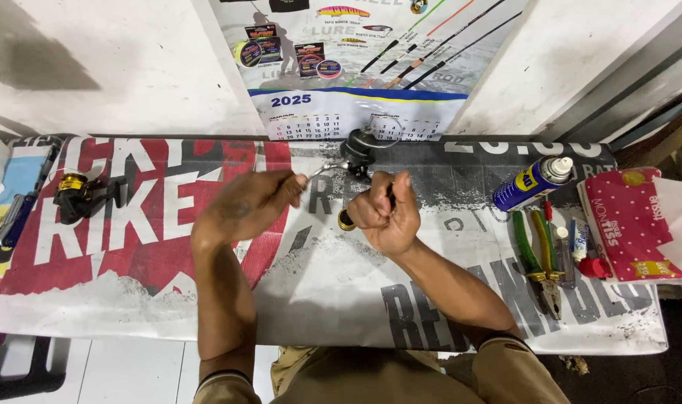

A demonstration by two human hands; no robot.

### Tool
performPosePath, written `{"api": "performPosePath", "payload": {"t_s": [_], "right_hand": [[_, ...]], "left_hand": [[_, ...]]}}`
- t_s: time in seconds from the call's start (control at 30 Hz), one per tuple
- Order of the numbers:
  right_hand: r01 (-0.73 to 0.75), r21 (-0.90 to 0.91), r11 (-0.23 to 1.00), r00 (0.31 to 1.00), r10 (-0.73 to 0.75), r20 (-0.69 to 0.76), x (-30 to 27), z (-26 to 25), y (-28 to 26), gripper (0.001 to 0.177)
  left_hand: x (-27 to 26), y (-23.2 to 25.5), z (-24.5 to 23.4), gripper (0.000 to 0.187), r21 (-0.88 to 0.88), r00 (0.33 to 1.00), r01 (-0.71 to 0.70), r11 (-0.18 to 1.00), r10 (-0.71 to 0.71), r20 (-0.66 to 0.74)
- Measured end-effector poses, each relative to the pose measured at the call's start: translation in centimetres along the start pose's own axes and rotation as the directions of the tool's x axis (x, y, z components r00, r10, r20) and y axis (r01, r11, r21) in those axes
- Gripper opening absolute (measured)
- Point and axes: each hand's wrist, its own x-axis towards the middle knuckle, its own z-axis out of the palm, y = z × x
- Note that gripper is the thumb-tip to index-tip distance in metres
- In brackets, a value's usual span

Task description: The person cleans a fishing reel using a white cloth, wiping the handle, spool, and body. They rotate the reel to access different parts and test the handle's movement. The person also handles a small yellow container, likely containing lubricant, and applies it to the reel.

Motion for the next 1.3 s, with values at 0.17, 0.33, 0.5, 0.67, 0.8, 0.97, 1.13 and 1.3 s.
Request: {"api": "performPosePath", "payload": {"t_s": [0.17, 0.33, 0.5, 0.67, 0.8, 0.97, 1.13, 1.3], "right_hand": [[0.010, -0.040, 0.999, 1.000, -0.009, 0.014, 0.1, 0.0, -0.1, 0.057], [-0.046, -0.032, 0.998, 0.998, 0.047, 0.029, -1.5, -0.1, 1.5, 0.059], [-0.021, 0.000, 1.000, 0.993, 0.021, 0.113, -1.3, 0.4, 1.2, 0.059], [0.025, 0.015, 1.000, 0.990, -0.026, 0.137, -1.5, -0.1, 1.4, 0.061], [0.086, -0.028, 0.996, 0.984, -0.080, 0.161, -1.1, 1.2, 0.3, 0.061], [0.161, -0.053, 0.986, 0.967, -0.147, 0.206, -1.4, 0.3, 1.7, 0.061], [0.213, -0.124, 0.969, 0.958, -0.181, 0.224, -1.3, -0.2, 2.8, 0.062], [0.242, -0.196, 0.950, 0.962, -0.208, 0.176, -1.5, -2.2, 3.9, 0.062]], "left_hand": [[-0.6, 0.5, 1.3, 0.027, -0.129, 0.943, -0.333, 0.934, 0.327, -0.068], [3.5, -3.9, 3.8, 0.037, -0.229, 0.762, -0.591, 0.773, 0.443, -0.473], [2.9, -2.8, 1.8, 0.046, -0.133, 0.772, -0.437, 0.890, 0.295, -0.564], [2.5, -3.7, 1.2, 0.051, -0.158, 0.846, -0.341, 0.927, 0.229, -0.481], [3.1, -4.4, 0.9, 0.049, -0.242, 0.872, -0.434, 0.868, 0.337, -0.355], [10.1, -10.2, 6.6, 0.029, -0.481, 0.787, -0.561, 0.674, 0.614, -0.058], [9.0, -6.5, 7.9, 0.084, -0.534, 0.782, -0.559, 0.634, 0.617, -0.085], [8.7, -3.5, 9.7, 0.099, -0.523, 0.980, -0.193, 0.830, 0.142, -0.137]]}}
